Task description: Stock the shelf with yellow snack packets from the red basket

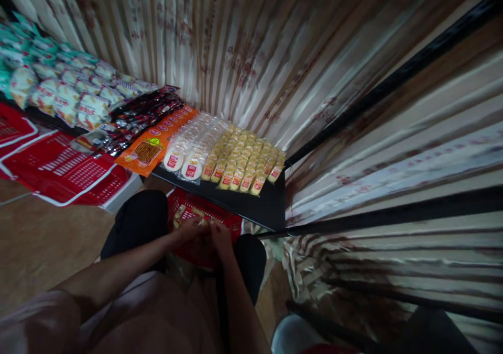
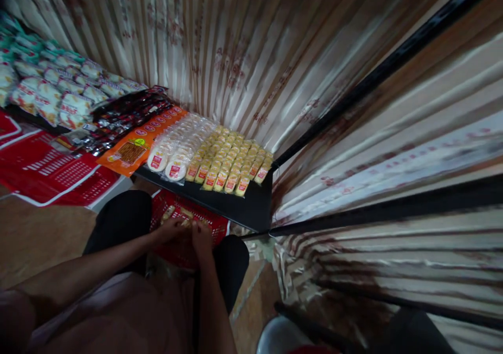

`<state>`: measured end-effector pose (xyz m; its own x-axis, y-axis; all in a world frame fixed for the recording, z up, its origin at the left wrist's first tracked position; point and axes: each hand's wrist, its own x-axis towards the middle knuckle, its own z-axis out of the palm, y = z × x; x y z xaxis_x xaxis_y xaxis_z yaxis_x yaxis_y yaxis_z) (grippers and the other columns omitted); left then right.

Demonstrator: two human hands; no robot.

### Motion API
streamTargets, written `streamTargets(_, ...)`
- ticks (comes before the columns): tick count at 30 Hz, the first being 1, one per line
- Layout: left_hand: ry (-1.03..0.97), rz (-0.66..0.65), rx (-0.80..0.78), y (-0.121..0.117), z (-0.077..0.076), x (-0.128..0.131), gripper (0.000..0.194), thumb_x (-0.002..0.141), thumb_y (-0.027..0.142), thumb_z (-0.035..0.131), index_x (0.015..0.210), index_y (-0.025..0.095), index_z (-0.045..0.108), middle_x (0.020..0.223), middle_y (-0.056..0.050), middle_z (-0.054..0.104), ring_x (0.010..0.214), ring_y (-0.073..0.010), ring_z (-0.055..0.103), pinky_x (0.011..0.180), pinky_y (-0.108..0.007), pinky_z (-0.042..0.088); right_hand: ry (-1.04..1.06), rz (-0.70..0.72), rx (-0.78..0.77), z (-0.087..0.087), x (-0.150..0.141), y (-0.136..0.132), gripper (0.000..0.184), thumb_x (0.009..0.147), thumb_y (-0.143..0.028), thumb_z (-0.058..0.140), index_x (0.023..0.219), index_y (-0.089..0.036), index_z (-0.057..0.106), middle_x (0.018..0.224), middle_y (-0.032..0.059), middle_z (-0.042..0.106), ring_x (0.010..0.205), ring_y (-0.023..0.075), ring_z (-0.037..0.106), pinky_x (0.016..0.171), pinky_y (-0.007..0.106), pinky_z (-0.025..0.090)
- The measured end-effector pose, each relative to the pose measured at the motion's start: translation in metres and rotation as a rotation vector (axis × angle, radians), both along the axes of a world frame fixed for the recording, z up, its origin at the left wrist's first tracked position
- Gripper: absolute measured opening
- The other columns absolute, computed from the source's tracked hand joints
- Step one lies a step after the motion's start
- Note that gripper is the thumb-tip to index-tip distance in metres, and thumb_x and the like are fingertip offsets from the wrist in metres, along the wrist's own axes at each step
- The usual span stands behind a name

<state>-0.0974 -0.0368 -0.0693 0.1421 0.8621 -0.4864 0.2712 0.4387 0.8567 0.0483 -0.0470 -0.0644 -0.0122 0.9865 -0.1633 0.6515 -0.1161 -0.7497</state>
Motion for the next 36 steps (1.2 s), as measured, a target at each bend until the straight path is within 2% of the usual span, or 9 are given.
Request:
streamTargets(4,-0.093,-0.063,-0.039,0.004,0.026,-0.002,0.016,0.071,0.029,0.052,0.064,0.017,0.058,0.054,0.002,0.056,0.053,-0.0127,0.052,0.052,-0.022,0.040,0.050,0.000,0.075,0.028,0.011,-0.008,0.026,0.082,-0.028,0.048,0.095,-0.021,0.070,0.093,0.0043,0.067,0.087,0.0151,0.061,0.083,0.027,0.047)
streamTargets(10,-0.240,-0.111,-0.061,0.014,0.066,0.003,0.031,0.071,0.043,0.050,0.065,0.015,0.061,0.051,0.001,0.058,0.049,-0.0123,0.053,0.050,-0.022,0.040,0.115,0.011,0.151,0.064,0.023,-0.021,0.028,0.078,-0.030,0.055,0.100,-0.020,0.069,0.092,0.0050,0.063,0.074,0.0135,0.060,0.071,0.025,0.049)
streamTargets(14,-0.289,-0.132,-0.053,0.025,0.089,0.020,0.040,0.067,0.053,0.054,0.062,0.013,0.060,0.047,0.002,0.055,0.048,-0.0116,0.051,0.049,-0.022,0.038,0.133,0.006,0.206,0.081,0.034,-0.028,0.036,0.078,-0.031,0.057,0.112,-0.021,0.063,0.094,0.0045,0.063,0.079,0.0145,0.060,0.071,0.024,0.049)
streamTargets(18,-0.245,-0.152,0.002,0.036,0.102,0.044,0.040,0.068,0.053,0.054,0.059,0.014,0.056,0.046,0.003,0.052,0.045,-0.0102,0.048,0.048,-0.022,0.038,0.011,-0.040,0.289,0.094,0.043,-0.030,0.040,0.077,-0.032,0.059,0.115,-0.020,0.060,0.095,0.0055,0.063,0.081,0.0162,0.058,0.072,0.026,0.049)
streamTargets(23,-0.146,-0.185,0.045,0.051,0.107,0.078,0.036,0.076,0.046,0.051,0.055,0.017,0.049,0.043,0.005,0.048,0.042,-0.0090,0.045,0.045,-0.021,0.035,-0.072,-0.173,0.359,0.097,0.056,-0.023,0.036,0.081,-0.035,0.054,0.111,-0.018,0.062,0.092,0.0062,0.065,0.079,0.0168,0.059,0.071,0.026,0.049)
streamTargets(28,-0.059,-0.219,0.168,0.063,0.116,0.108,0.037,0.081,0.047,0.046,0.063,0.016,0.054,0.048,0.004,0.050,0.045,-0.0097,0.047,0.046,-0.020,0.038,-0.011,-0.339,0.397,0.088,0.072,-0.005,0.045,0.081,-0.043,0.051,0.111,-0.012,0.061,0.091,0.0105,0.064,0.077,0.0174,0.060,0.067,0.026,0.050)
streamTargets(31,-0.017,-0.200,0.231,0.070,0.121,0.125,0.033,0.082,0.044,0.046,0.073,0.016,0.059,0.058,0.002,0.057,0.055,-0.0112,0.054,0.050,-0.019,0.041,0.030,-0.438,0.394,0.081,0.085,0.009,0.049,0.080,-0.046,0.050,0.113,-0.010,0.060,0.093,0.0119,0.065,0.076,0.0172,0.061,0.066,0.026,0.051)
streamTargets(36,0.050,-0.181,0.296,0.079,0.121,0.150,0.024,0.083,0.030,0.045,0.091,0.016,0.063,0.083,-0.002,0.068,0.076,-0.0135,0.062,0.064,-0.019,0.047,0.056,-0.541,0.370,0.077,0.107,0.032,0.052,0.078,-0.048,0.050,0.113,-0.011,0.060,0.098,0.0124,0.065,0.080,0.0183,0.062,0.066,0.026,0.050)
